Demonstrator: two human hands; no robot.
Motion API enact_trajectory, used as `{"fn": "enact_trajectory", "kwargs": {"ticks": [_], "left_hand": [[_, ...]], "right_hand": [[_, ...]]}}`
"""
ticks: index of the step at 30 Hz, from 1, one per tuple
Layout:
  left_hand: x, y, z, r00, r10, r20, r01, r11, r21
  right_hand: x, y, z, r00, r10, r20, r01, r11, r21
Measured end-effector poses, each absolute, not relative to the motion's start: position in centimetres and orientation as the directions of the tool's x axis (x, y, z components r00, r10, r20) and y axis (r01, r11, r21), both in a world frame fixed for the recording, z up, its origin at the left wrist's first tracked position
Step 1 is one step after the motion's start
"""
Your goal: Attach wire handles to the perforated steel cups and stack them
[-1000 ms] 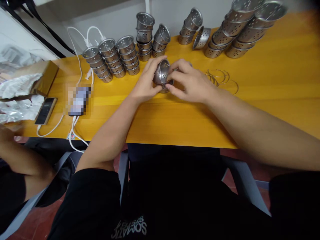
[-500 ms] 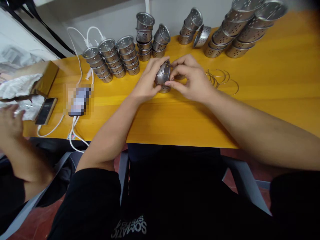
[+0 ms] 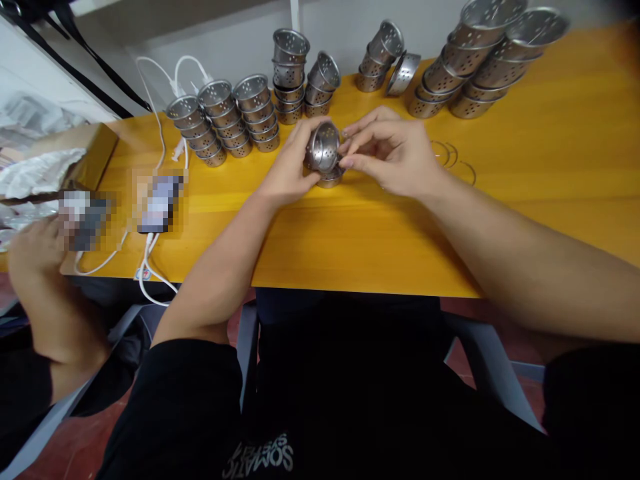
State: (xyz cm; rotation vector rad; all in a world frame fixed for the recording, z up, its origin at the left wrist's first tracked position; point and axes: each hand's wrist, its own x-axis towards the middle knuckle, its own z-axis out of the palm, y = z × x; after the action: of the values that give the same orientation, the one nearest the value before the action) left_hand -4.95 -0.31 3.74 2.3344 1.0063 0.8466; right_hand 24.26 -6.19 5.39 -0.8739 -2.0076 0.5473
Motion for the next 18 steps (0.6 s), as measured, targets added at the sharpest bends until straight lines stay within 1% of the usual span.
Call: {"fn": "enact_trajectory", "kwargs": {"ticks": [3,5,7,9,11,14,16,18], "left_hand": [[-5.6,1.0,2.3,0.509,0.769,0.387,0.487,-0.628,0.607],[-6.0,2.1,1.1,0.478,0.76,0.44,0.468,-0.644,0.605],[-6.5,3.3,-0.1,0.428,0.746,0.51,0.432,-0.664,0.61],[-6.9,4.5,-1.2,0.397,0.723,0.566,0.403,-0.691,0.6],[-7.4,5.4,-2.0,0.421,0.694,0.584,0.391,-0.72,0.574],[-7.6,5.9,-2.8,0.478,0.663,0.576,0.384,-0.748,0.542],[-7.3,5.8,-3.2,0.505,0.649,0.569,0.364,-0.758,0.541],[-6.8,5.5,-3.5,0.532,0.639,0.556,0.341,-0.763,0.55]], "right_hand": [[25.4,-6.3,6.3,-0.386,0.736,0.556,0.371,0.676,-0.637],[26.6,-5.9,6.6,-0.392,0.725,0.567,0.455,0.688,-0.565],[28.1,-5.1,6.5,-0.409,0.74,0.534,0.587,0.662,-0.466],[29.6,-4.0,6.2,-0.423,0.795,0.435,0.709,0.589,-0.387],[31.0,-2.7,5.8,-0.43,0.859,0.278,0.802,0.505,-0.318],[32.2,-1.3,5.4,-0.419,0.904,0.082,0.881,0.427,-0.205],[32.3,-0.9,5.3,-0.389,0.921,0.017,0.909,0.386,-0.156],[32.1,-0.9,5.3,-0.338,0.941,-0.023,0.933,0.332,-0.136]]}}
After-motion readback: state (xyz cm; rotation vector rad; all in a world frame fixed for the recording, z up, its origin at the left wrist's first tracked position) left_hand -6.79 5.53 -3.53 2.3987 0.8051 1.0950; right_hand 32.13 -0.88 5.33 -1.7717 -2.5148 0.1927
